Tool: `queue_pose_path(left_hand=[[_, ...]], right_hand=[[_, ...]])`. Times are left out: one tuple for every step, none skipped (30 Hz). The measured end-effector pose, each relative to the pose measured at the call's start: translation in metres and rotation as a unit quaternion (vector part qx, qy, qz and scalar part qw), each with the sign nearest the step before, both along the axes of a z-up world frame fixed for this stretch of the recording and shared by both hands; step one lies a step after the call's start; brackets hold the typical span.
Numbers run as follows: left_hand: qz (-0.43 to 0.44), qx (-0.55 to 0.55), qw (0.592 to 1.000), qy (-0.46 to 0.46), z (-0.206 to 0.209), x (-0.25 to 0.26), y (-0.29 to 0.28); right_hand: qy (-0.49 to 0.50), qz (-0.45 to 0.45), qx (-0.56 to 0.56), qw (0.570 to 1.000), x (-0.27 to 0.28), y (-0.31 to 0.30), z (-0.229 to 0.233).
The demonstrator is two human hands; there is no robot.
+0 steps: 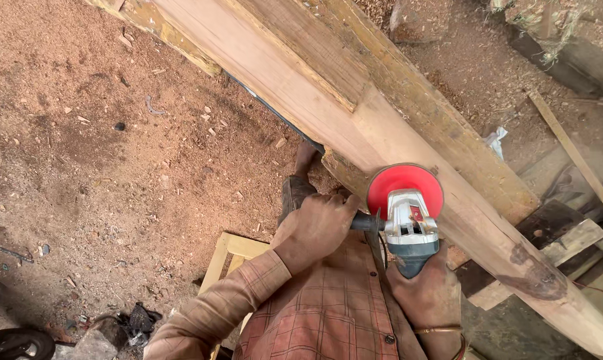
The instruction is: The person uses a handheld electric sander to smooth the surface of a long, cylindrical wooden log. They move the sander back and forth along the length of the log, which is supported on wooden blocks.
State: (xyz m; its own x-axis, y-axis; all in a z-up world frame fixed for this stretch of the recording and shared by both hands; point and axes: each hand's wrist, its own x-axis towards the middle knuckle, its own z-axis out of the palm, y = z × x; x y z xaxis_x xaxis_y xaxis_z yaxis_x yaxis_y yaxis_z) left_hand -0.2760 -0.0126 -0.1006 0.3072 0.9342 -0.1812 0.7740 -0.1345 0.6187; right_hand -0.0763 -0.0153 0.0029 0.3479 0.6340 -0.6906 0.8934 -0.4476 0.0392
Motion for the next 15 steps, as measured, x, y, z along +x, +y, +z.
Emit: queue_pose_path(left_hand=[[-0.016,0.005,1.0,0.0,0.0,0.009,0.001],[-0.022,0.026,0.999,-0.008,0.001,0.019,0.003],[-0.029,0.048,0.998,-0.017,0.002,0.029,0.005],[-0.035,0.07,0.997,-0.026,0.005,0.039,0.007],[-0.069,0.048,0.996,-0.015,0.008,0.046,0.01],[-0.104,0.026,0.994,-0.003,0.012,0.051,0.013],[-0.136,0.004,0.991,0.006,0.017,0.057,0.017],[-0.126,0.037,0.991,0.004,0.022,0.059,0.019],[-0.112,0.068,0.991,0.001,0.028,0.06,0.022],[-0.097,0.099,0.99,-0.002,0.033,0.06,0.025],[-0.076,0.111,0.991,0.001,0.038,0.054,0.029],[-0.054,0.124,0.991,0.005,0.042,0.044,0.032],[-0.034,0.134,0.99,0.011,0.046,0.032,0.034],[-0.024,0.126,0.991,0.033,0.047,0.018,0.039],[-0.013,0.116,0.992,0.055,0.048,0.005,0.044]], right_hand=[[0.001,-0.011,0.018,1.0,0.007,-0.008,0.001],[0.002,-0.023,0.036,0.999,0.013,-0.015,0.001],[0.002,-0.035,0.054,0.998,0.02,-0.022,0.002],[0.003,-0.057,0.071,0.996,0.027,-0.029,0.003],[0.007,-0.078,0.09,0.993,0.031,-0.036,0.003],[0.01,-0.098,0.109,0.989,0.034,-0.042,0.002],[0.012,-0.095,0.123,0.988,0.039,-0.045,0.001],[0.014,-0.092,0.138,0.986,0.041,-0.047,0.001],[0.016,-0.084,0.15,0.985,0.046,-0.045,0.0],[0.031,-0.077,0.165,0.983,0.048,-0.041,0.0],[0.051,-0.068,0.18,0.98,0.047,-0.034,-0.003],[0.07,-0.06,0.195,0.976,0.044,-0.025,-0.005],[0.084,-0.034,0.184,0.979,0.037,-0.016,-0.008],[0.097,-0.008,0.173,0.98,0.031,-0.003,-0.011],[0.109,0.019,0.16,0.981,0.024,0.011,-0.012]])
